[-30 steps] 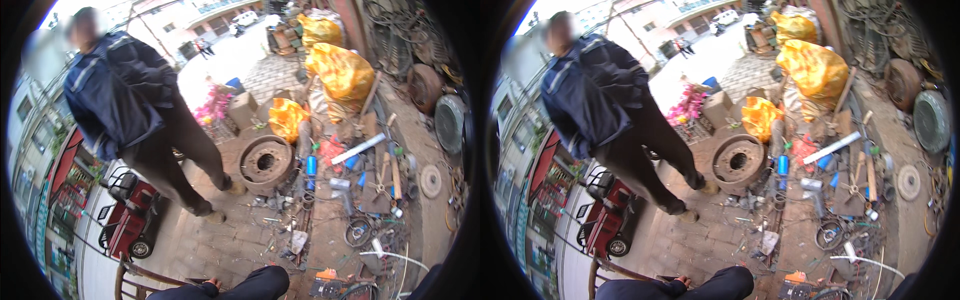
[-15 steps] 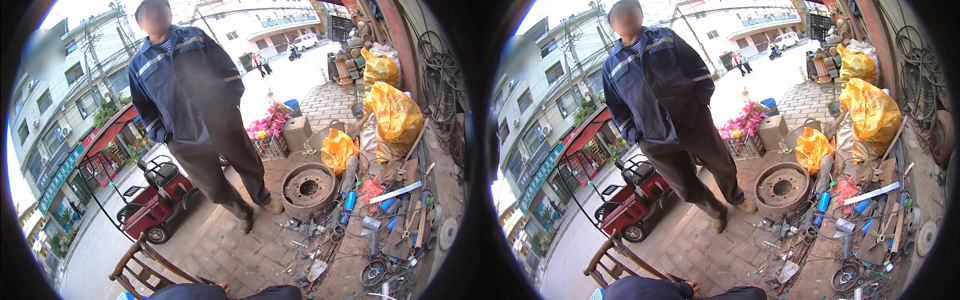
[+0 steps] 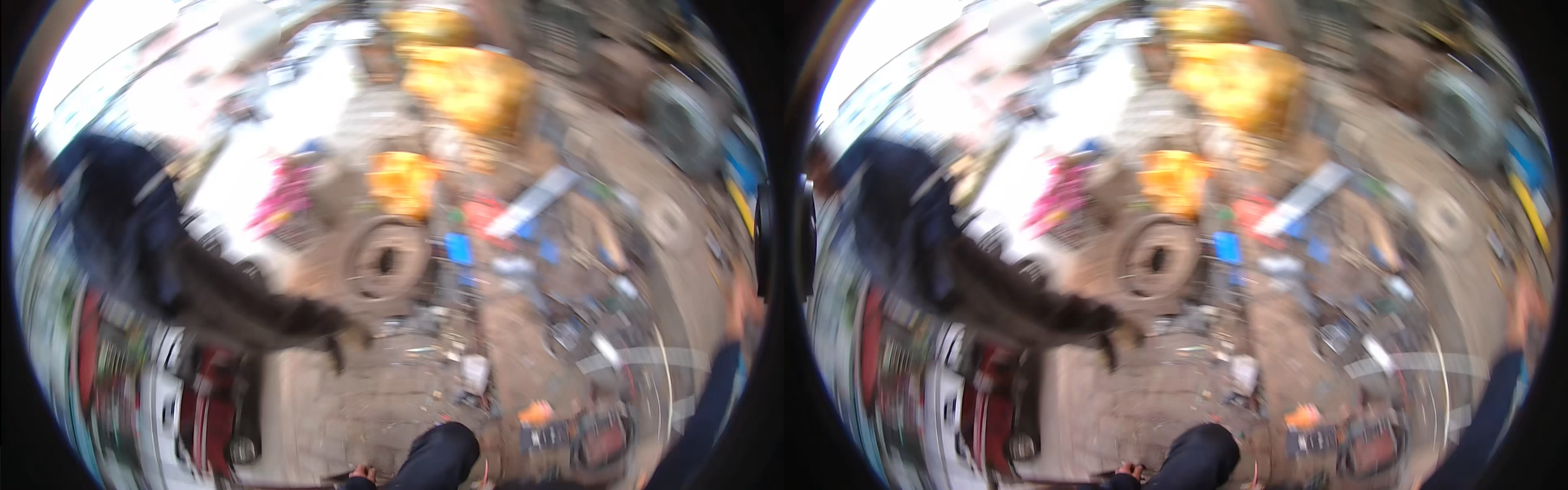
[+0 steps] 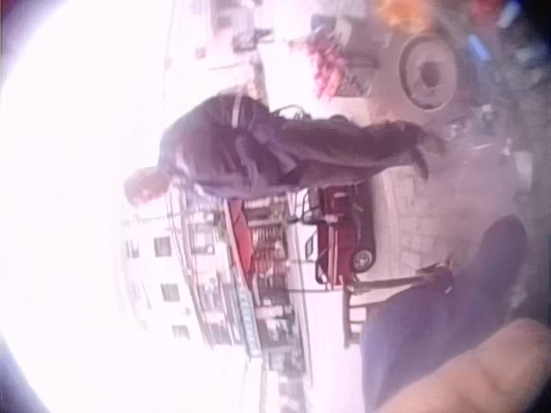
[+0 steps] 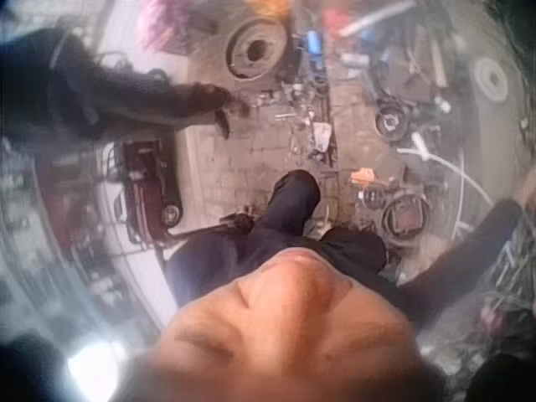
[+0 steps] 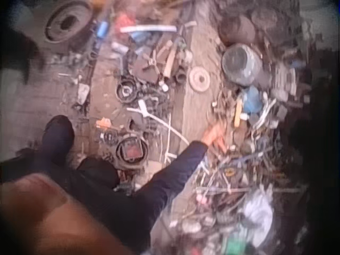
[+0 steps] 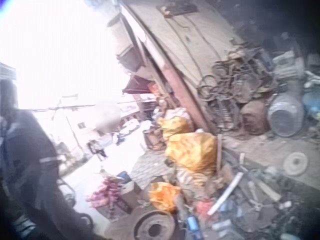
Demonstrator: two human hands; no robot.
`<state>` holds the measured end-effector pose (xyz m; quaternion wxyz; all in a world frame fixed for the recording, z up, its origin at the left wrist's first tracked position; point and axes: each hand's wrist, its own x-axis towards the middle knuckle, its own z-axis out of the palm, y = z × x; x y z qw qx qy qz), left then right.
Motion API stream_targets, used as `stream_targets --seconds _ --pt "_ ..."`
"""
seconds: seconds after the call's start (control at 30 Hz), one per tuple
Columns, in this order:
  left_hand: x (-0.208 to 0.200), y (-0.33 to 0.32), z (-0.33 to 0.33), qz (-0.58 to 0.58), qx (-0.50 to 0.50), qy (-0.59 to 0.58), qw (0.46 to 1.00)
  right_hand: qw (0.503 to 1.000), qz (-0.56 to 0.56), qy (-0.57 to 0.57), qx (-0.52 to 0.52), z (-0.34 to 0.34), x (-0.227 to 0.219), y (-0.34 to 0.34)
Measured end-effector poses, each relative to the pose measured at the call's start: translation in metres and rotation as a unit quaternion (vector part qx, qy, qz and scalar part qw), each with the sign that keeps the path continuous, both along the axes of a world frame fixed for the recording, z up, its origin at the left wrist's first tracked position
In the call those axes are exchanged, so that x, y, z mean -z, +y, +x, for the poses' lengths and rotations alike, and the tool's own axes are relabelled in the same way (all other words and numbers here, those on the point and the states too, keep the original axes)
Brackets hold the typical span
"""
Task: The person sits at a cluttered workbench and uses a screwdriver to adjust and tighten screws on a small electrical component with red wires. The person repeatedly picks up and places the screwdriver while manipulating the component and wires.
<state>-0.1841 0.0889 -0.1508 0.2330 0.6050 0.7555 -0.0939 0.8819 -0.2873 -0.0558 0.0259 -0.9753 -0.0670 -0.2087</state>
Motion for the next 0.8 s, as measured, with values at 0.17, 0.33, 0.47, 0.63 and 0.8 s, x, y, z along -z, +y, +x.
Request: stream_targets --seconds 0.17,0.33,0.47,0.63,0.8 --pt "0.011 0.049 0.064 -0.014 0.085 -0.043 0.995 0.996 -0.077 -0.035 -0.027 -0.049 0.044 0.035" --pt "0.016 0.083 0.111 -0.025 0.161 -0.063 0.985 0.839 0.527 0.135 0.024 -0.131 -0.002 0.118" --pt "0.010 0.102 0.125 -0.040 0.187 -0.072 0.979 0.590 0.754 0.288 0.024 -0.188 -0.044 0.164" --pt "0.003 0.123 0.126 -0.053 0.206 -0.086 0.973 0.493 0.815 0.294 -0.080 -0.263 -0.080 0.180" --pt "0.000 0.119 0.073 -0.074 0.177 -0.136 0.972 0.505 0.788 0.291 -0.197 -0.354 -0.110 0.173"
